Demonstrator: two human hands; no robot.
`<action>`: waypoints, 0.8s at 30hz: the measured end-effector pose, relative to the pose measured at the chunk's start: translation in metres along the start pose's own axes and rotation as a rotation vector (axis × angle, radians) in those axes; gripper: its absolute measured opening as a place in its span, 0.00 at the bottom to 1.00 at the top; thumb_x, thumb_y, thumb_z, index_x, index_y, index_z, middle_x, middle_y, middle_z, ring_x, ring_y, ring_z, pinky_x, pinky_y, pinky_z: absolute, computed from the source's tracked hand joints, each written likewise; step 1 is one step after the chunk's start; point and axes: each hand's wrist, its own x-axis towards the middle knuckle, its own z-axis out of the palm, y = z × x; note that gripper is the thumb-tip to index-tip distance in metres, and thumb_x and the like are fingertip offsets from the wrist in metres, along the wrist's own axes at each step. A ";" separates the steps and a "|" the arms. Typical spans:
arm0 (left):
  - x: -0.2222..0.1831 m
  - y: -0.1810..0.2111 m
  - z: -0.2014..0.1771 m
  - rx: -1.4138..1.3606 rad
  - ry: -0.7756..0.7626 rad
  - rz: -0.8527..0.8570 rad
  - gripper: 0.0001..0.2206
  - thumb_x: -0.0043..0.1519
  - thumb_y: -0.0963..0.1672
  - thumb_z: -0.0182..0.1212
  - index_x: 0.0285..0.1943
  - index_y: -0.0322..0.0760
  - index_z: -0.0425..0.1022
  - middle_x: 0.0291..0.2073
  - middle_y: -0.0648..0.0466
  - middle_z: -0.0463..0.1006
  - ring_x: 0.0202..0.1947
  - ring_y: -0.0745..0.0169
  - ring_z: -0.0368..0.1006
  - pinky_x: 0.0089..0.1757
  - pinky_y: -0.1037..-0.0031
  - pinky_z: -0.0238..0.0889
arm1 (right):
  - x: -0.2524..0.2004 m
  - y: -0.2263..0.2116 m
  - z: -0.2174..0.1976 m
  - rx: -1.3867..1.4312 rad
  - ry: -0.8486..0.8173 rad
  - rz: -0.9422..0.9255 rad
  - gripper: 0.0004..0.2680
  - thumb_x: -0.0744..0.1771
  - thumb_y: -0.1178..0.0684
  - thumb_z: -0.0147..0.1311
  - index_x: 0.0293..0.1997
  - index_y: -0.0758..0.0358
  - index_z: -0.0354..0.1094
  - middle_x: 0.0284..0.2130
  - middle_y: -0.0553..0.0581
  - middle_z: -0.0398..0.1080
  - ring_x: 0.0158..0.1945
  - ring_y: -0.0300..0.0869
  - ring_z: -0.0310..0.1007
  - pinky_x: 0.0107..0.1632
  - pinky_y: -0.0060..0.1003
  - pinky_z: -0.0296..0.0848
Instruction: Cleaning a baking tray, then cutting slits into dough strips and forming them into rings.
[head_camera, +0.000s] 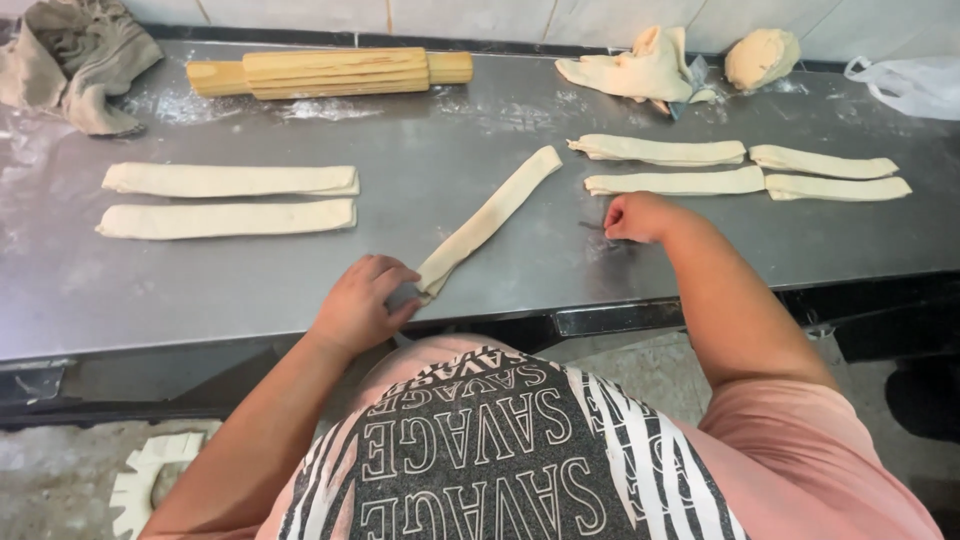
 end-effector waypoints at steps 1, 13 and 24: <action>0.000 -0.001 0.002 0.030 0.026 0.048 0.16 0.59 0.49 0.68 0.55 0.48 0.74 0.46 0.54 0.72 0.51 0.54 0.73 0.52 0.65 0.70 | -0.004 0.000 0.001 -0.002 -0.017 0.017 0.11 0.61 0.39 0.63 0.41 0.46 0.80 0.39 0.49 0.82 0.51 0.47 0.80 0.53 0.42 0.76; -0.009 0.002 -0.006 0.148 0.040 0.185 0.10 0.64 0.49 0.61 0.52 0.50 0.76 0.49 0.60 0.72 0.49 0.61 0.71 0.49 0.69 0.70 | -0.066 -0.071 0.018 0.181 0.251 -0.068 0.10 0.68 0.49 0.55 0.53 0.56 0.71 0.38 0.57 0.80 0.48 0.54 0.79 0.52 0.51 0.75; -0.010 -0.004 -0.001 0.173 0.060 0.298 0.10 0.65 0.48 0.59 0.53 0.53 0.76 0.55 0.61 0.70 0.53 0.60 0.69 0.48 0.68 0.68 | -0.131 -0.250 0.066 0.351 0.645 -0.578 0.08 0.65 0.53 0.59 0.47 0.48 0.77 0.27 0.47 0.70 0.35 0.42 0.76 0.40 0.34 0.77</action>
